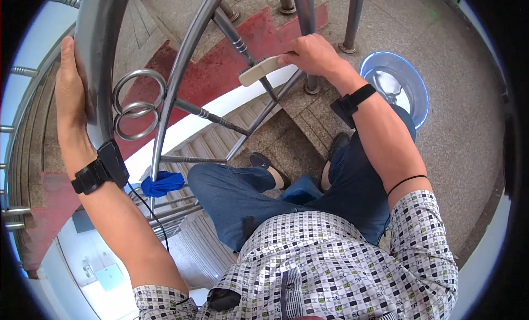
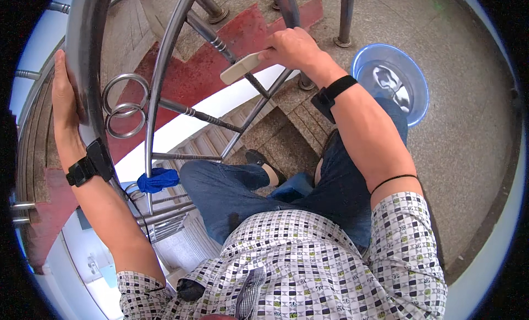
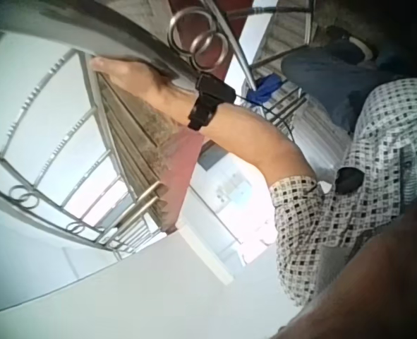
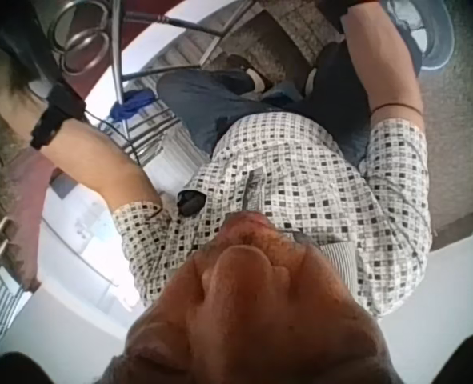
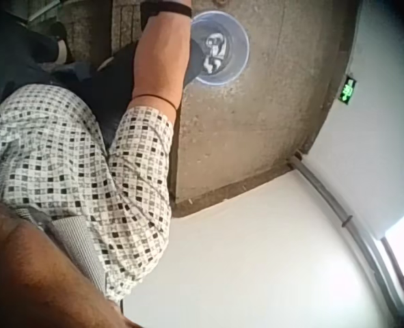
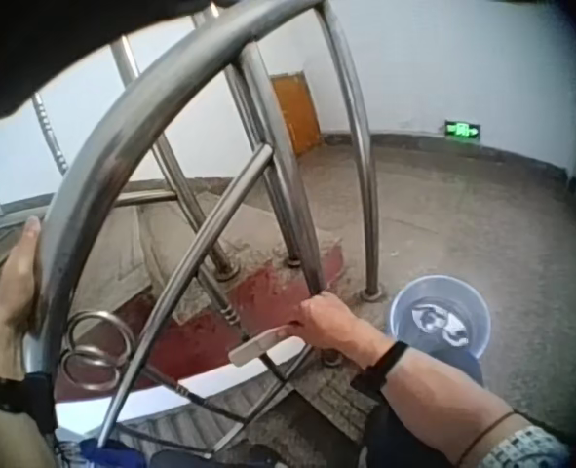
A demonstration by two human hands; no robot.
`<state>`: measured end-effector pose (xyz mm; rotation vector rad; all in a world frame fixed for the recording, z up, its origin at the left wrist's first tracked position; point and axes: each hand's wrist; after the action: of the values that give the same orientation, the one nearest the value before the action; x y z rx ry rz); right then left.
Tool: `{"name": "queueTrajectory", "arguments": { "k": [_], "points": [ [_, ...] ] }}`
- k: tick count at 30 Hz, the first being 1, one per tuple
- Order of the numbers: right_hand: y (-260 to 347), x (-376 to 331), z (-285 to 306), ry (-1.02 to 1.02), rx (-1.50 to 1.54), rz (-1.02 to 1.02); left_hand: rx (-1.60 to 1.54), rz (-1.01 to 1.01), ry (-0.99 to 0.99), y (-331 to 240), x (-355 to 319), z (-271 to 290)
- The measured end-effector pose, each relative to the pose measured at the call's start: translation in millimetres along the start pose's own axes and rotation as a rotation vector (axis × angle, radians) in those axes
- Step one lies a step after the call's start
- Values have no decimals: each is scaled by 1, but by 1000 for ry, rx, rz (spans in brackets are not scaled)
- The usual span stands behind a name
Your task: Scraping a metal staircase railing with a handheld scraper tool to clean or prep the surface.
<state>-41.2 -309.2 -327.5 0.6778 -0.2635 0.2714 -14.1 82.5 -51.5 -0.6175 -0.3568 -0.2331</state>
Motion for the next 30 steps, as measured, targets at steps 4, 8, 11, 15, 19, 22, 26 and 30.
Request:
{"name": "queueTrajectory", "arguments": {
  "k": [4,8,11,15,19,22,26,30],
  "points": [
    [16,7,-16,14,-6,40,9,2,-31,-1,-2,1],
    [29,7,-19,40,-77,-4,-32,17,3,1,1,2],
    [33,3,-14,46,-57,-55,-58,13,16,2,2,1],
    [16,-7,9,-22,-49,-88,-101,-23,-32,-1,-2,-3],
    [5,-18,22,-21,-10,-138,-33,-20,-54,-5,-1,-7],
    [13,-15,14,-31,-36,-130,-61,-86,-104,-7,-3,-9],
    [19,-7,-3,-42,-31,-93,-18,8,14,1,1,4],
    [24,-2,-31,-59,-107,20,34,2,-32,-6,-5,-2]
  ]
}}
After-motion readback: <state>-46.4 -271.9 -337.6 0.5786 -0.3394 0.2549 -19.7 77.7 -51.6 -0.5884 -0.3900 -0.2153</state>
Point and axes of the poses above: each hand's wrist, its own x-axis towards the middle knuckle, its own z-axis out of the back of the hand, y = z × x, and after that the axes turned 11 degrees about x, right-handed
